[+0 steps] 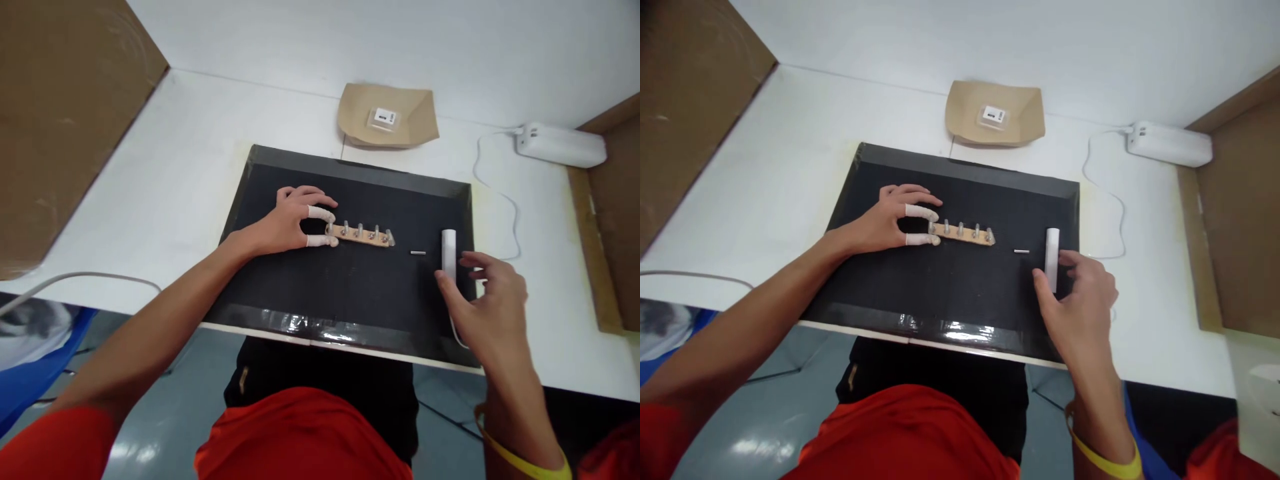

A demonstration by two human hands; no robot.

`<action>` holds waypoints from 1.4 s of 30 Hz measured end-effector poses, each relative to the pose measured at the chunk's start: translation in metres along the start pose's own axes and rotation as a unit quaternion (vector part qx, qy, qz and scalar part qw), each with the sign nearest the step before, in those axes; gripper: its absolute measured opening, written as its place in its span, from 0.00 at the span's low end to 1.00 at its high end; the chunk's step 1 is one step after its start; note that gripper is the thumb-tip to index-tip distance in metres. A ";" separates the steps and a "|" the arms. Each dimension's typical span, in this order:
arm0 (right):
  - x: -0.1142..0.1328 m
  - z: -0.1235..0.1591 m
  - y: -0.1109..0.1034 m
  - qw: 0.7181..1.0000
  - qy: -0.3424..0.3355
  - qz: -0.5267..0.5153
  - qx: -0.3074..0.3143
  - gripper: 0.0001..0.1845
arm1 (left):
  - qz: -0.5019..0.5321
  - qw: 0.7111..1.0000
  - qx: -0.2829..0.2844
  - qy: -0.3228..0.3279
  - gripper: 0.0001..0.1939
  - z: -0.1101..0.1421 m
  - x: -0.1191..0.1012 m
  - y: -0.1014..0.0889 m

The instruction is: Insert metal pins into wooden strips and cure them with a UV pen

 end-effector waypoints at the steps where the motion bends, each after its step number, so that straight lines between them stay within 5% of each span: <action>1: -0.005 -0.002 0.002 1.000 0.005 0.016 0.003 0.29 | 0.005 1.000 -0.001 0.004 0.12 -0.001 0.001 0.000; 11: 0.003 -0.005 0.010 0.997 0.040 0.056 0.025 0.29 | 0.042 0.998 -0.039 0.012 0.09 -0.002 0.007 -0.003; 20: 0.052 0.021 0.023 0.999 -0.041 0.030 0.011 0.24 | 0.038 0.996 -0.070 0.038 0.06 -0.001 0.010 -0.003; 27: 0.063 0.024 0.023 0.995 -0.071 0.065 -0.038 0.23 | 0.044 0.996 -0.067 0.038 0.04 -0.002 0.013 -0.002; 34: 0.065 -0.005 0.022 0.971 -0.149 0.184 -0.046 0.17 | 0.019 0.993 -0.092 0.071 0.02 0.001 0.005 -0.003; 42: 0.085 -0.002 0.025 0.921 -0.211 0.326 -0.030 0.15 | -0.052 0.975 -0.141 0.163 0.05 0.010 -0.018 -0.005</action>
Point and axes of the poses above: each hand's wrist, its own z-axis away from the middle knuckle, its own y-axis out of the palm, x = y × z, the point moved 9 cm from there along -z, towards the middle knuckle, and after that the axes turned 15 degrees about z, right-handed, at the moved point
